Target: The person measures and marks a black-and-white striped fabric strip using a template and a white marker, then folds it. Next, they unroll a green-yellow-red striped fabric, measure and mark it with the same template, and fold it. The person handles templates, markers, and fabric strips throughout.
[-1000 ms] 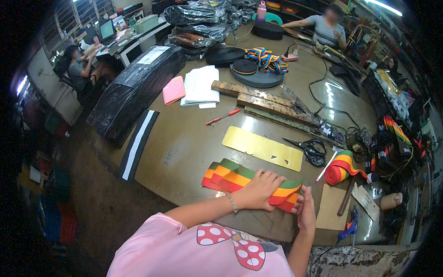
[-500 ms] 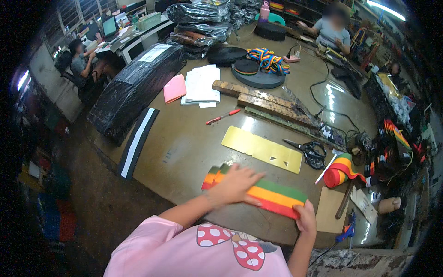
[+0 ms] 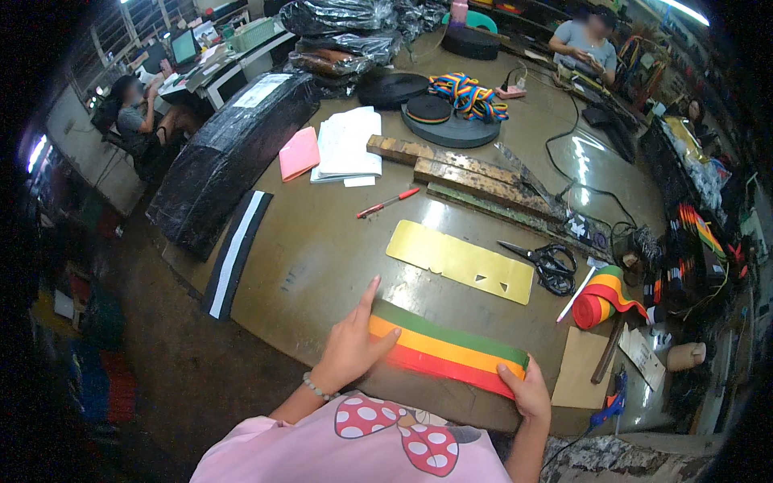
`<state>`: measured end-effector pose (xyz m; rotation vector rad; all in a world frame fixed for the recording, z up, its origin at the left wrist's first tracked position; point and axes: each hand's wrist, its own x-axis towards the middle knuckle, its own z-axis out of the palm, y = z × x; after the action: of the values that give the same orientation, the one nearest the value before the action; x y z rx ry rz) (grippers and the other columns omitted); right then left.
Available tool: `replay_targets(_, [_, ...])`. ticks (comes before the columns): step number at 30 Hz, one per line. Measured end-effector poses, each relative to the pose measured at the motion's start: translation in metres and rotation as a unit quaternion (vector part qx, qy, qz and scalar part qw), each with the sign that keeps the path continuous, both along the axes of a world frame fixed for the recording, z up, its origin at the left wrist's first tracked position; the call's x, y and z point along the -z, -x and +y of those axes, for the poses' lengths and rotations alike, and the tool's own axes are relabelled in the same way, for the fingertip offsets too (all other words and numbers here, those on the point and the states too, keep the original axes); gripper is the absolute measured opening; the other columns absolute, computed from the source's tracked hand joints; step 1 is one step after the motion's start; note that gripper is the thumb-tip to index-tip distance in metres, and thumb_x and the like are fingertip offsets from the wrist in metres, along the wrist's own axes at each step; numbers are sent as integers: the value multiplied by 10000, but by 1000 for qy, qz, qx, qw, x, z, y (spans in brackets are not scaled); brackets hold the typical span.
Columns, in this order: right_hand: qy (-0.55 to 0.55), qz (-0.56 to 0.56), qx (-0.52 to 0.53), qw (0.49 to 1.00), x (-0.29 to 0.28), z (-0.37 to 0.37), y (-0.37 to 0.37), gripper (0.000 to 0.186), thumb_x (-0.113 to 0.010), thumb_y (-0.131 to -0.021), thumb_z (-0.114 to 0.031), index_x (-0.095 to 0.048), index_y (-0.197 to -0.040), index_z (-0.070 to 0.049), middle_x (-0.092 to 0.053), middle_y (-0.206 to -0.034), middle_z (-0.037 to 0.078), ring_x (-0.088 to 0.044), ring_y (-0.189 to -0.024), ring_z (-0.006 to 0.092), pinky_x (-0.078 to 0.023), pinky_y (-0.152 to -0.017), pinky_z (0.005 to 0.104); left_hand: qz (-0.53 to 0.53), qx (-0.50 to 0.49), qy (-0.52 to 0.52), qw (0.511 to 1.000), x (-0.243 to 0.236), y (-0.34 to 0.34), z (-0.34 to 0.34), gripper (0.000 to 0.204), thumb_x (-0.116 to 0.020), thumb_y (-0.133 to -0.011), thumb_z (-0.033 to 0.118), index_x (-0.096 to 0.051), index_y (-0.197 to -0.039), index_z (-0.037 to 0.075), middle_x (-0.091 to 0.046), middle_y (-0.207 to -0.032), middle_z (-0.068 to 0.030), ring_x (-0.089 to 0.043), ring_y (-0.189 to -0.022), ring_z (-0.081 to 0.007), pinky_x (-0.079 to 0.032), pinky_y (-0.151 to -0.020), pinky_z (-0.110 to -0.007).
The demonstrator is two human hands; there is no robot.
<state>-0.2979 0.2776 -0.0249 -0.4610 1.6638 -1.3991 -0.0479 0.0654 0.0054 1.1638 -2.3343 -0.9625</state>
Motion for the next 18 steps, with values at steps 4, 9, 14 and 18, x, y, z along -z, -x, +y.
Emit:
replay_targets(4, [25, 60, -3, 998, -1, -11, -13, 347, -736, -894, -113, -595, -1188, 6, -647, -1125, 56, -599, -1029, 149, -479, -935, 313, 108, 15, -138, 984, 0, 7, -22, 817, -683, -901, 192, -192, -1547, 93, -637, -1189, -229, -635, -1067, -399, -508, -932, -445])
replay_targets(9, [261, 298, -19, 918, -23, -12, 17, 247, -680, -883, -59, -668, -1126, -104, -688, -1130, 127, -623, -1130, 293, -452, -1037, 429, 373, 195, -191, 886, -7, -4, -61, 400, -676, -890, 32, -588, -1279, 71, -685, -1116, -115, -612, -1181, -291, -457, -1057, -429])
replay_targets(14, [137, 662, -139, 723, -21, -11, 25, 389, -620, -771, 30, -731, -1075, -185, -661, -1238, 110, -564, -1250, 349, -350, -1141, 507, 166, 339, 3, 926, 6, -22, -79, 448, -517, -687, -168, -726, -993, 83, -661, -1261, -88, -450, -1381, -348, -281, -1184, -523])
replay_targets(18, [44, 582, -261, 769, -10, -11, 23, 470, -565, -765, 68, -728, -1138, -168, -624, -1321, 94, -525, -1306, 337, -312, -1172, 522, 74, 405, 20, 911, 19, -24, -85, 589, -460, -611, -167, -688, -1074, 117, -565, -1406, -68, -337, -1451, -326, -209, -1214, -547])
